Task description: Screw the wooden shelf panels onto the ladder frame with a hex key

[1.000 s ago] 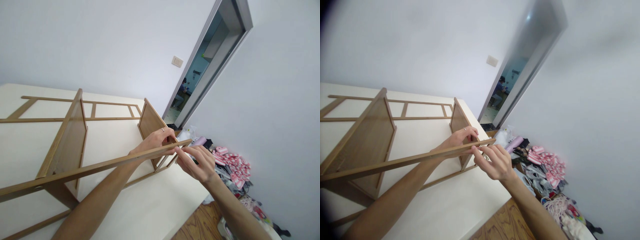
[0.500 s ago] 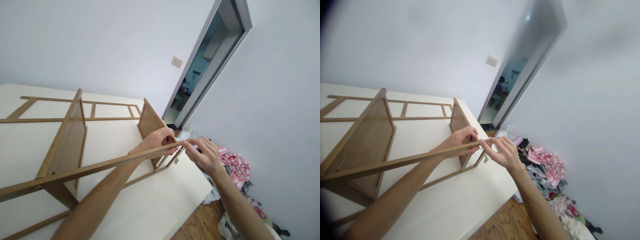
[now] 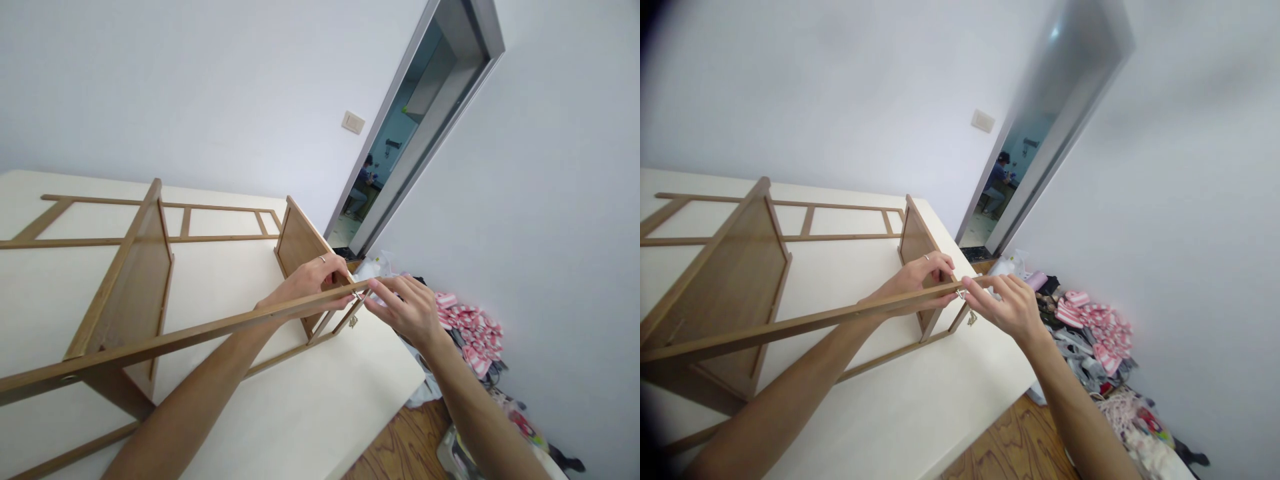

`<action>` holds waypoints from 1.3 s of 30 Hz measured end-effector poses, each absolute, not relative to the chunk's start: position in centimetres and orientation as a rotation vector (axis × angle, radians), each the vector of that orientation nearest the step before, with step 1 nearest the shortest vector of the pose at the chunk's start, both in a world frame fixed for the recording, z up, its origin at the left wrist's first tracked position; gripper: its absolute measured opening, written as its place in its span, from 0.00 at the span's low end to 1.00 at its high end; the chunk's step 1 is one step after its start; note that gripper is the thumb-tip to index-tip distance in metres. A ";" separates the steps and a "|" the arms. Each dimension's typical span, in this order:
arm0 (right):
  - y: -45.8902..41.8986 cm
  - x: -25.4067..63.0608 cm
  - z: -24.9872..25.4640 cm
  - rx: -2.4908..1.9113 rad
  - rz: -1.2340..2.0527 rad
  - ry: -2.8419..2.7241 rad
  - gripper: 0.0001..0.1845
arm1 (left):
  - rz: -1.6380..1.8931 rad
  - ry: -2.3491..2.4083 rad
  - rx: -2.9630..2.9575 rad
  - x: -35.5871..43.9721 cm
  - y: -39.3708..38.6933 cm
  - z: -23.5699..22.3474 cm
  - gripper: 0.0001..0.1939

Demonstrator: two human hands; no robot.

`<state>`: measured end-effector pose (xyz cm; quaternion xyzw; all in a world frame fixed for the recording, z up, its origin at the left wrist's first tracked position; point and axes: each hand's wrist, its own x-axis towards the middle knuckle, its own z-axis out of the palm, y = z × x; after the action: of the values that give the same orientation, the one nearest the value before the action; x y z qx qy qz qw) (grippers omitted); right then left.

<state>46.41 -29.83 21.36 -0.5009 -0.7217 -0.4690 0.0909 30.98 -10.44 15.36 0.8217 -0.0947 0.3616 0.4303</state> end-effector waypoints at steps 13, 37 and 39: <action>-30.3 46.8 21.2 -1.460 -1.380 -2.153 0.36 | 0.923 -0.250 2.037 31.1 -10.5 15.3 0.12; -31.2 47.0 21.1 -1.488 -1.405 -2.079 0.44 | 0.970 -0.271 2.013 31.4 -10.5 14.8 0.13; -31.3 47.0 21.0 -1.485 -1.396 -2.072 0.44 | 0.975 -0.272 2.012 31.4 -10.5 14.8 0.13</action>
<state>47.00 -31.25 21.00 -0.5074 -0.7081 -0.4769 0.1173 31.43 -10.46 14.82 0.8065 -0.1089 0.3907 0.4301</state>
